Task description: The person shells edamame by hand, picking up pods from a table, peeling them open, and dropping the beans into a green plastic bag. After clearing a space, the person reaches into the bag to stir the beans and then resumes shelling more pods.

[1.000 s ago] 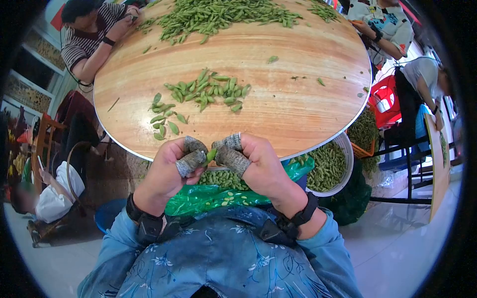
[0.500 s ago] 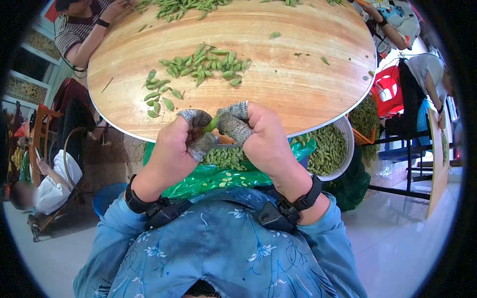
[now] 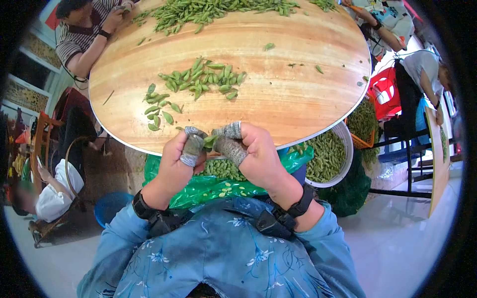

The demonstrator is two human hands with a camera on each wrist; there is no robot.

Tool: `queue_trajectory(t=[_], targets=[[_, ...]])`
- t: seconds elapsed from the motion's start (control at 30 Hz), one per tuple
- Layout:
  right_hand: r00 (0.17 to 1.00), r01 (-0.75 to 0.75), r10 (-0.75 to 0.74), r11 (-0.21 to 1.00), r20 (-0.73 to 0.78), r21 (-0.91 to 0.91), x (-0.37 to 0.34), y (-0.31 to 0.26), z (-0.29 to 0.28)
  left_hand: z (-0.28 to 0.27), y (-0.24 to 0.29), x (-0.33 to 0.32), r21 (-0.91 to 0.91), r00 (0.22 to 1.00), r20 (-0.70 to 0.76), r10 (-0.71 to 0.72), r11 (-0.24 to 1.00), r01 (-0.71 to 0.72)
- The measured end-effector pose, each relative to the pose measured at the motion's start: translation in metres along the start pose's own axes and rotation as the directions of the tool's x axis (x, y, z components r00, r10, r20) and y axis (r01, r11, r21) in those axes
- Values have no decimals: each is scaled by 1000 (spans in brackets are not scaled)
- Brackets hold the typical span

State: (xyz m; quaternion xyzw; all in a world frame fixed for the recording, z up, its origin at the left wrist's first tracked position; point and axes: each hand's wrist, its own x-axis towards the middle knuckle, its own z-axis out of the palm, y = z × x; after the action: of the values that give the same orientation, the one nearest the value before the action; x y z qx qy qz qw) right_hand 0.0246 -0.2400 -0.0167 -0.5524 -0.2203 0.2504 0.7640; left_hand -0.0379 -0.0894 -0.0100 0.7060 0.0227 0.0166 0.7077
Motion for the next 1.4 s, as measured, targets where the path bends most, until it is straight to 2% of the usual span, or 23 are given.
queue_trajectory(t=[0.03,0.07,0.13,0.17,0.23,0.27,0.3,0.33,0.37,0.6,0.7,0.77,0.8,0.87,0.9,0.97,1.0,1.07,1.13,1.17,1.23,1.27,1.4], targets=[[999,44,-43,997,13,-62,-1,-1,0,0,0,0,-306,985,39,-168,936,172],[999,48,-47,997,13,-64,-1,-1,-1,0,1,0,-305,986,40,-164,937,169],[998,61,-59,996,26,-71,-2,-2,-2,0,2,1,-506,964,116,-238,821,263],[998,64,-62,995,26,-73,-1,-2,-4,-2,1,2,-505,965,117,-235,822,261],[999,-49,50,996,11,-75,-1,-2,-8,-6,-2,3,-379,947,221,-233,874,304],[999,-46,47,996,12,-77,0,-2,-8,-6,-3,2,-379,948,221,-230,875,301],[997,-73,73,997,-1,-32,0,-2,-8,-6,-5,1,-154,976,189,-109,978,139],[995,-100,100,995,-12,15,0,-1,-8,-6,-5,-1,83,982,187,18,996,-34],[995,-100,100,995,-12,14,-1,-2,-6,-9,0,-1,228,988,156,14,972,-49],[997,-76,74,986,-20,-149,2,-5,-7,-17,6,4,275,981,188,46,956,-98],[996,-87,81,975,-36,-203,2,-6,-5,-14,9,2,271,993,121,-4,962,-29],[996,-86,77,968,-46,-235,1,-6,-1,-12,18,0,486,997,73,30,872,-61],[998,-63,54,970,-44,-236,1,-6,0,-11,16,1,485,997,73,28,872,-60],[999,-43,34,971,-40,-236,-1,-8,3,-9,9,2,354,995,41,95,930,-104],[999,-21,10,959,-39,-281,-2,-9,4,-9,7,2,354,995,38,93,930,-100],[999,4,-18,945,-40,-327,-2,-12,4,-8,5,4,152,999,51,-4,988,-3],[999,20,-31,926,-22,-376,-3,-12,4,-6,6,5,152,999,52,-5,988,-3],[999,36,-41,906,-2,-423,-3,-12,5,-3,9,5,64,991,65,-120,991,116],[987,147,-156,829,28,-539,-2,-12,7,-2,12,6,11,984,52,-170,985,170],[987,147,-157,829,27,-539,-2,-11,8,-2,13,7,-41,975,41,-219,975,221],[968,214,-249,758,31,-616,-2,-10,9,0,12,8,-87,981,25,-194,977,196],[968,215,-249,758,31,-616,-2,-10,9,1,12,8,-132,985,8,-170,977,170],[949,281,-297,636,108,-719,-3,-12,8,2,4,10,-203,986,-6,-168,965,164]])
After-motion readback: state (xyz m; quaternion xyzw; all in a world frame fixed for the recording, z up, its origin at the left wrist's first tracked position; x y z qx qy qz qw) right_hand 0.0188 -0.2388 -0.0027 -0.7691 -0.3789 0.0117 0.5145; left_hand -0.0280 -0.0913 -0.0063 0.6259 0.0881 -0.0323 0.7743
